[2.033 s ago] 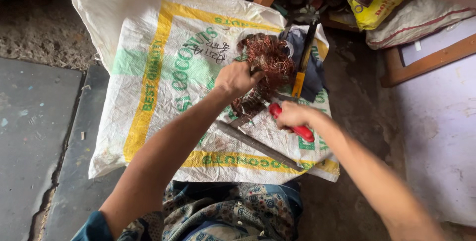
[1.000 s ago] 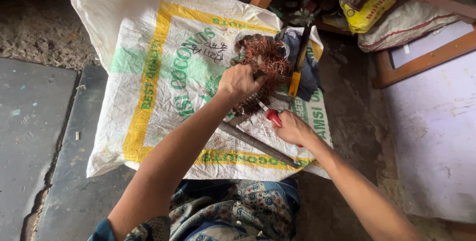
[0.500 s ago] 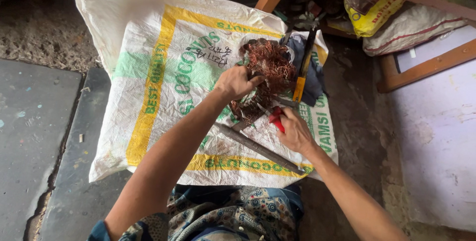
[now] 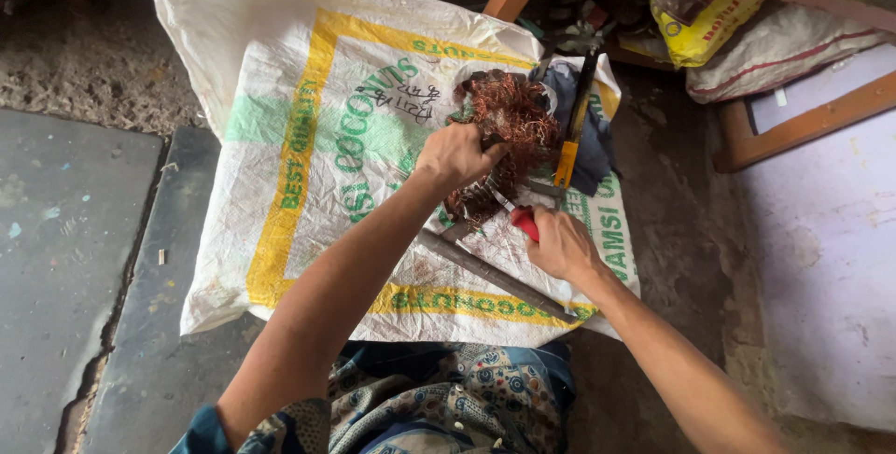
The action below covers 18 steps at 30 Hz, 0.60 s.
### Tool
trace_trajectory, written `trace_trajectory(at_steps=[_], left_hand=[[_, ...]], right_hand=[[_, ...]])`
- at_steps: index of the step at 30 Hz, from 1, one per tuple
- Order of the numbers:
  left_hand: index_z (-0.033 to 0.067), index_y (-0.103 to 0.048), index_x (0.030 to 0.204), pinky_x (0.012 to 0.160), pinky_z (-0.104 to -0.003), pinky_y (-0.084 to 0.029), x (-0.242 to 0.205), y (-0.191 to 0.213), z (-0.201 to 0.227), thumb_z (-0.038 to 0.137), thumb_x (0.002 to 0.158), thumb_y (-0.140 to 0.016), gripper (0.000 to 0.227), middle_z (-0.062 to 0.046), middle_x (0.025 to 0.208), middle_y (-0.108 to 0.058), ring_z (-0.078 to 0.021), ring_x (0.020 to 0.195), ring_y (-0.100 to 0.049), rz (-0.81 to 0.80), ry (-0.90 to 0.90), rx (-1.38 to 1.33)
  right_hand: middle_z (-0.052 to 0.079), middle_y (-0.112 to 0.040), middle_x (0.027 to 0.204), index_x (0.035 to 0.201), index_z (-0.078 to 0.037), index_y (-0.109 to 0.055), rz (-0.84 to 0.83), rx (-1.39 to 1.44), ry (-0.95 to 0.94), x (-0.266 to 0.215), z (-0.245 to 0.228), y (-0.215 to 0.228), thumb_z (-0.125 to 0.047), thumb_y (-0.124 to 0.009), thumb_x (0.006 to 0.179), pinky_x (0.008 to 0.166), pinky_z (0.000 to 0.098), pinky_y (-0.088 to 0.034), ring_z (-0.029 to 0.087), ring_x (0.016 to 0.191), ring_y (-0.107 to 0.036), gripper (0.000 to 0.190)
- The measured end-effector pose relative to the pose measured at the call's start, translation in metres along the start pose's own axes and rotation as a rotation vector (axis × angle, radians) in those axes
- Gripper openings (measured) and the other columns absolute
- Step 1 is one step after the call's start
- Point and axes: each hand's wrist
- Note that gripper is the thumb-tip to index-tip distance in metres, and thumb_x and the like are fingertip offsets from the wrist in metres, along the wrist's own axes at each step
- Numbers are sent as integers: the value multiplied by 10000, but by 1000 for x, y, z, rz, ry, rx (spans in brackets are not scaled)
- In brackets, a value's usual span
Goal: The person strips copper wire from an electrical component by hand and using pliers, pulling the wire away to separate it.
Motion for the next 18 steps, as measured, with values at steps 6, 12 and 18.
trace_trajectory(at_steps=[6,12,18], left_hand=[[85,-622,806,468,-320,-515,-3,2,0,726,971,-325,725,13,574,-493,-91,463,-492,-27,38,-44],[81,-607,841,456,-344,-486,-3,3,-6,743,958,-359,716,-3,577,-493,-108,460,-483,96,-18,-80],[92,-610,733,507,-353,-480,-3,5,-3,744,976,-360,740,-8,598,-474,-119,500,-459,-5,41,-99]], right_hand=[[182,-640,679,1209,105,-470,56,71,-164,8,3,-21,-166,-571,966,377,420,-557,267,433,-632,378],[138,-663,764,909,9,-657,222,-26,-50,14,3,-38,-456,-721,939,508,388,-524,245,564,-623,470],[131,-672,760,984,28,-590,62,-59,0,19,5,-21,-591,-854,709,517,357,-563,228,548,-648,728]])
Point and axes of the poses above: each hand's wrist, its own x-axis towards the middle knuckle, its own y-axis out of the back of the hand, z = x × y
